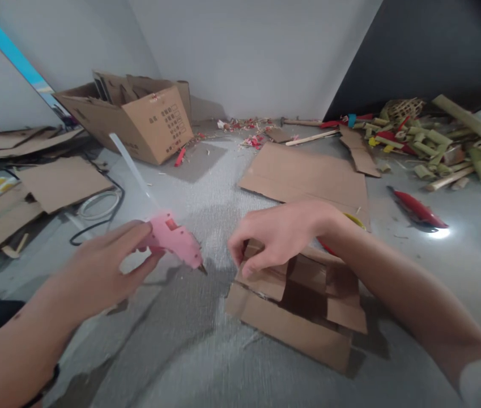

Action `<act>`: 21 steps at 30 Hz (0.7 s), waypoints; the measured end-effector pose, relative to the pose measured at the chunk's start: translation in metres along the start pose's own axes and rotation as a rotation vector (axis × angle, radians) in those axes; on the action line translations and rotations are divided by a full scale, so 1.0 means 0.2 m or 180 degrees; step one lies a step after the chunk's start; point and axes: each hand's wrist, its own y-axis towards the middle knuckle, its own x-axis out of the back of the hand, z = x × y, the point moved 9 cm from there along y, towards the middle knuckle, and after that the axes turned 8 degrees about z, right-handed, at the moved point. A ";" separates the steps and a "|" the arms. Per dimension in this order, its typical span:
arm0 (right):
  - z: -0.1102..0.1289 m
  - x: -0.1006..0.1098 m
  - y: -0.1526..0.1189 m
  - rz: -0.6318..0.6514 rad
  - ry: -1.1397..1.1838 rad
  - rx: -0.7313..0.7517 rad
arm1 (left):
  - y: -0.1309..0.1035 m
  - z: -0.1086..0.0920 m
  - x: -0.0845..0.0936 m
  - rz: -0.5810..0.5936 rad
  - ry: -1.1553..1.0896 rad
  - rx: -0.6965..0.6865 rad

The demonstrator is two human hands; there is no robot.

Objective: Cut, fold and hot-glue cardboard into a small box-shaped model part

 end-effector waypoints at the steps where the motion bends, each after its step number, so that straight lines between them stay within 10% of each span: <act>1: 0.00 0.00 0.00 -0.0002 0.0002 0.0014 | 0.01 0.05 -0.06 0.0327 -0.0150 0.0243; 4: -0.01 0.00 0.00 -0.0009 -0.0003 0.0011 | 0.02 0.10 -0.14 0.0750 -0.0571 0.0445; 9: -0.01 0.01 -0.01 -0.0032 -0.0009 -0.0030 | -0.03 0.06 0.03 0.0166 -0.0798 0.0802; 14: 0.00 0.05 -0.05 -0.0196 -0.0046 -0.0123 | -0.08 -0.23 -0.21 0.1573 -0.3345 0.1307; 21: 0.01 0.09 -0.10 -0.0337 -0.0084 -0.0229 | -0.10 -0.52 -0.41 0.2441 -0.5368 0.1453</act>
